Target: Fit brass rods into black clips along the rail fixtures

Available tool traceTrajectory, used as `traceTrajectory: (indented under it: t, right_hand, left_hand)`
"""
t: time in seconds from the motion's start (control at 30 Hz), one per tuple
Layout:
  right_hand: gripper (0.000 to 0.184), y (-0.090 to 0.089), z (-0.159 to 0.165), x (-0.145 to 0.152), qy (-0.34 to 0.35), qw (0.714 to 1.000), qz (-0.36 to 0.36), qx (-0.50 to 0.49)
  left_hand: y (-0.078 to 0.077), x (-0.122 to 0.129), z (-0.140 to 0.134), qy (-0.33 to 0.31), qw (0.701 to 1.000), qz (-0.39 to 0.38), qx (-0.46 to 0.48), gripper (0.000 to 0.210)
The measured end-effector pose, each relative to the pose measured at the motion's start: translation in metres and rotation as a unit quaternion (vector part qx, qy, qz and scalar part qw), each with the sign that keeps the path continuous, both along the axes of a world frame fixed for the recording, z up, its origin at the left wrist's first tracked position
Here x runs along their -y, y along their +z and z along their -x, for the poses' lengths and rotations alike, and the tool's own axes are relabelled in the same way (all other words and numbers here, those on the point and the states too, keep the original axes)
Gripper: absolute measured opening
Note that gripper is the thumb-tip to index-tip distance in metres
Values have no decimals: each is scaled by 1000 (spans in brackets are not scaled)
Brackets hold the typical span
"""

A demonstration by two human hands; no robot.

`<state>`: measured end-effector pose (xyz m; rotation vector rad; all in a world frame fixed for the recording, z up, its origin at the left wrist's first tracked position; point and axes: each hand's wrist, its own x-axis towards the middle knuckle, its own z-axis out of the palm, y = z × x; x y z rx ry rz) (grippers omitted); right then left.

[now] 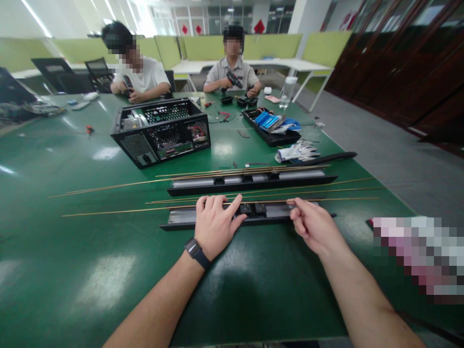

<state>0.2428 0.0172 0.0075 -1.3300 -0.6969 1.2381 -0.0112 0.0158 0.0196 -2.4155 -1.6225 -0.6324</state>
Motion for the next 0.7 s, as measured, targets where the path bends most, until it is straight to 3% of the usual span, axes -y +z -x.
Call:
traceTrajectory:
  t: [0.7]
  right_hand:
    - [28,1,-1,0,3,1000,5,0]
  left_hand:
    - [-12,7,1,-42,994,-12,101,25]
